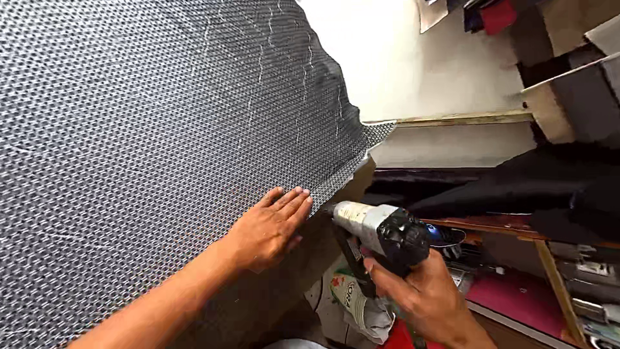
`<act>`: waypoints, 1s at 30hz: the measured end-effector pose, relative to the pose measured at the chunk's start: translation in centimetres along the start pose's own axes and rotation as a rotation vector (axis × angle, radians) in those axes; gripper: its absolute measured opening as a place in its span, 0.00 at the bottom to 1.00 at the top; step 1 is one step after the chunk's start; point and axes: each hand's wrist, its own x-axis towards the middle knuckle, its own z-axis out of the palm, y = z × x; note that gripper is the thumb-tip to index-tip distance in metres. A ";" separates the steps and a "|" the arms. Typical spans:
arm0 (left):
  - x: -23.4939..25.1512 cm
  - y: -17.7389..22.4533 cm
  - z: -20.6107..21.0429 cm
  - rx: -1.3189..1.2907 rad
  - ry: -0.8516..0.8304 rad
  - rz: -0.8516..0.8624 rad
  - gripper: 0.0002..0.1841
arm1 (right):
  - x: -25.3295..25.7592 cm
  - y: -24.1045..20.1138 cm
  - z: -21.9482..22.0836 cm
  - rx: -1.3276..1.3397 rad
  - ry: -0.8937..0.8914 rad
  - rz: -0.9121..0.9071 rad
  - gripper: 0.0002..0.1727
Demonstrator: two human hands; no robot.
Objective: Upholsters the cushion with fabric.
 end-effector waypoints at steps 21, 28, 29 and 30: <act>23.3 -4.6 -0.1 -0.082 -0.099 0.369 0.27 | 1.9 3.4 -9.0 0.063 0.198 0.215 0.21; 37.1 -4.4 1.3 -0.052 -0.033 0.751 0.28 | 7.9 7.7 -9.7 0.012 0.043 0.060 0.25; 37.9 -3.9 1.7 -0.060 -0.155 0.750 0.28 | 8.5 8.8 -10.0 0.026 0.007 0.065 0.26; 38.4 -3.5 2.1 -0.062 -0.264 0.727 0.26 | 9.1 9.7 -10.2 0.058 -0.033 0.080 0.26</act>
